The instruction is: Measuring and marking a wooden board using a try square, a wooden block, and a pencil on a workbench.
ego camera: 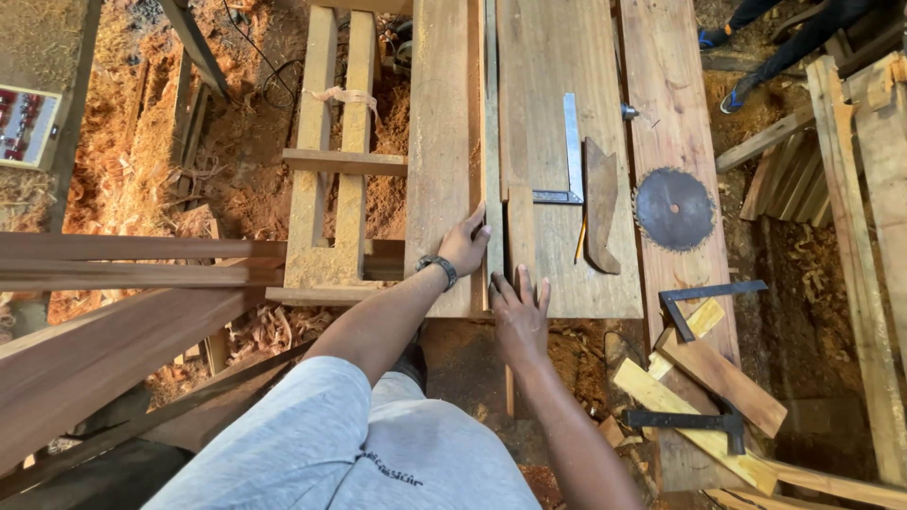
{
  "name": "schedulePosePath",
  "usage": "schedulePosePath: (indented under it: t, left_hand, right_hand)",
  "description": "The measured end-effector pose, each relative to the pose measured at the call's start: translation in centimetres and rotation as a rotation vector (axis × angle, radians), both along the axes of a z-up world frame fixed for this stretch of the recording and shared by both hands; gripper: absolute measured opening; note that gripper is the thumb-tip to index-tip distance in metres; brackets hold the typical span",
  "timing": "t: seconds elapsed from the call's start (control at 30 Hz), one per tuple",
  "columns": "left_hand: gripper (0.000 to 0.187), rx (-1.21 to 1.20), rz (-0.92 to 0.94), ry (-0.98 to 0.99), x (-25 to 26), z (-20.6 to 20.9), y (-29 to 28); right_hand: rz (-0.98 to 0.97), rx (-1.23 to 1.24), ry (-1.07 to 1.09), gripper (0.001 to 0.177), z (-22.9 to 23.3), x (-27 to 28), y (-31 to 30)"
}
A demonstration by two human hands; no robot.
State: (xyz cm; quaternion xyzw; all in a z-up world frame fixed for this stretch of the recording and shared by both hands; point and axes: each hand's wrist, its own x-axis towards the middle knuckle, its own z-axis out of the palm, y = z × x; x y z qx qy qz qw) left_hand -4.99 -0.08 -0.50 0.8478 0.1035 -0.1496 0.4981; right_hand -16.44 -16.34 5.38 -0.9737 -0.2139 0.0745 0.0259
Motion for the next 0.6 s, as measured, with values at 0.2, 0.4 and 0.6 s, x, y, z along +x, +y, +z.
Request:
schedulePosePath:
  t: [0.2,0.4,0.6]
  left_hand:
    - [0.058,-0.019,0.010,0.009,0.3,-0.6,0.0]
    - [0.057,-0.008,0.018,0.013,0.6,-0.3,-0.2]
    - [0.057,0.001,0.014,0.004,1.4,-1.0,-0.2]
  right_hand:
    - [0.009,0.040,-0.018,0.063,-1.6,0.0,-0.5]
    - [0.003,0.042,-0.005,0.059,-1.0,0.5,-0.4]
    - [-0.003,0.014,0.016,0.059,-0.9,1.2,-0.2]
